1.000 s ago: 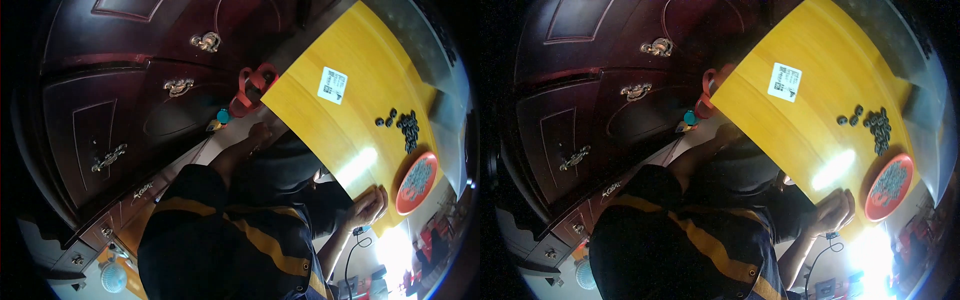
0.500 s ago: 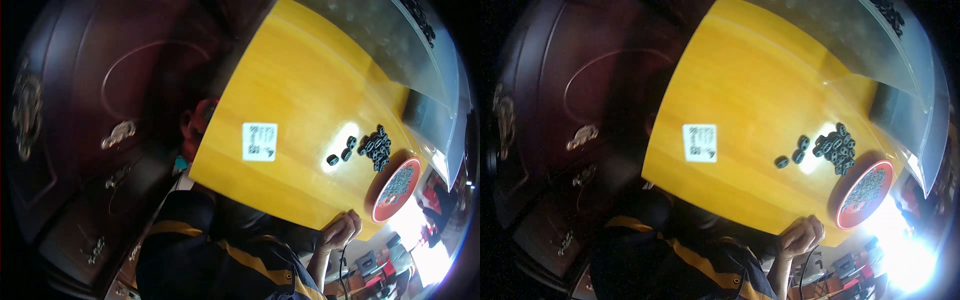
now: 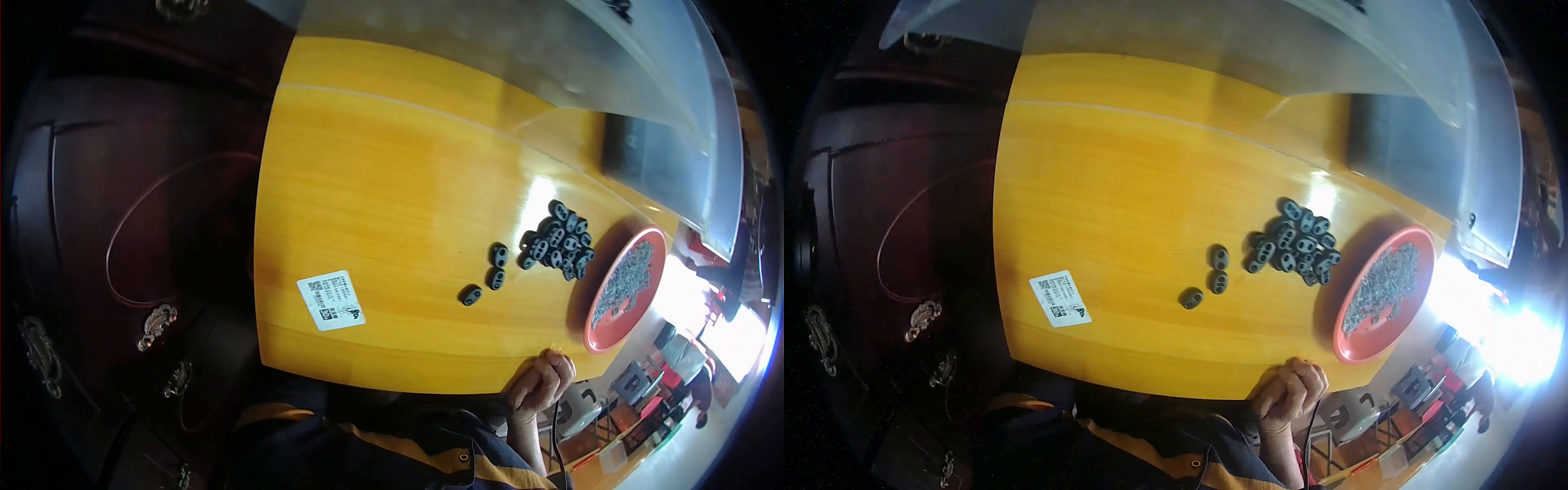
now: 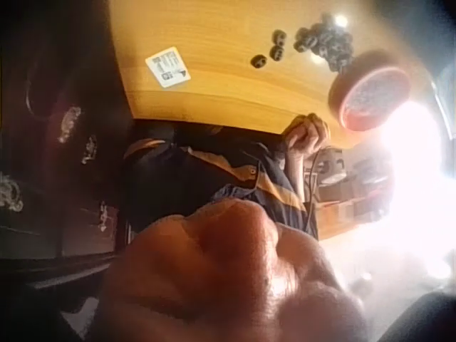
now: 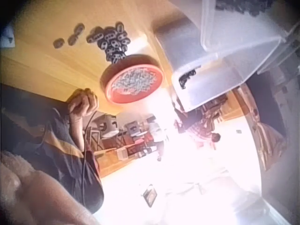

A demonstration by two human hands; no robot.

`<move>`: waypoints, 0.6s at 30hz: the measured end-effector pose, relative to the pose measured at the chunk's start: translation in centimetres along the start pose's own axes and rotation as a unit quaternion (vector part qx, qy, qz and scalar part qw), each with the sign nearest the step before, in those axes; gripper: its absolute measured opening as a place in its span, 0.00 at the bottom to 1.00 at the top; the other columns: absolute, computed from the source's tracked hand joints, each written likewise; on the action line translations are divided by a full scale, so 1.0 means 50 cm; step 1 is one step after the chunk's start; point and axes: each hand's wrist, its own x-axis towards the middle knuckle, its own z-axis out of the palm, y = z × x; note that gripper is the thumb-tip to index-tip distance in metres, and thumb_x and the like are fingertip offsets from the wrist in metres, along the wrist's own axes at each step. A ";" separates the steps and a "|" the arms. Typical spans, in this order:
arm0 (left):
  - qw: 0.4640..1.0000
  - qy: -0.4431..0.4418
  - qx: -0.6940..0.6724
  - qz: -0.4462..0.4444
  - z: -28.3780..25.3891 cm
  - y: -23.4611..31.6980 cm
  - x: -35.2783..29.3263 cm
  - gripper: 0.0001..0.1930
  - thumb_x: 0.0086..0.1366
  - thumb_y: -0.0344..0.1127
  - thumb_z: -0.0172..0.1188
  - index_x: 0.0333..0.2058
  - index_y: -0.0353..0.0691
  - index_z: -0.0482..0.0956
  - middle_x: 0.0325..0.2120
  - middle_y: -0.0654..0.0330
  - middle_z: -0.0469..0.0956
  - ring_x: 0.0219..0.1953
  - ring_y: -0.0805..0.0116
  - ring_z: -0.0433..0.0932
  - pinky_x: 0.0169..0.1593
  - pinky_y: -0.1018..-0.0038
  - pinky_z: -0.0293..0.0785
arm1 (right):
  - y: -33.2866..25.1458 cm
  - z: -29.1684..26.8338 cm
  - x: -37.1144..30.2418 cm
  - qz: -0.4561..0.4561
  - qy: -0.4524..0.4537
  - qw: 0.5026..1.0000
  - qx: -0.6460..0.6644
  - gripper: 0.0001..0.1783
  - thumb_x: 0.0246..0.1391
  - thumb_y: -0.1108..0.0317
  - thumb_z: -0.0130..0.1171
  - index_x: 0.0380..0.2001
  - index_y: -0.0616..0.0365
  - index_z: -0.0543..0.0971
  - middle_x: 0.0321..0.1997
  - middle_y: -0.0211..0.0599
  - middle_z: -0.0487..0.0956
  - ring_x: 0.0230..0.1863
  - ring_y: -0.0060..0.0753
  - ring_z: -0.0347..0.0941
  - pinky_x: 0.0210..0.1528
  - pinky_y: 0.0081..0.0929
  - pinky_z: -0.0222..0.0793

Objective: The person assembles small black plastic components by inserting silver beads into them by hand, then sorts the assembled parts into plastic bins.

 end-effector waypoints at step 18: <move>0.932 0.250 -0.201 0.167 -0.475 0.236 -0.208 0.05 0.65 0.26 0.59 0.39 0.34 0.79 0.29 0.60 0.80 0.28 0.77 0.77 0.32 0.81 0.72 | -0.013 -0.038 0.024 -0.029 0.082 0.992 0.089 0.09 0.45 0.75 0.59 0.33 0.55 0.78 0.42 0.37 0.79 0.44 0.45 0.75 0.47 0.38 0.69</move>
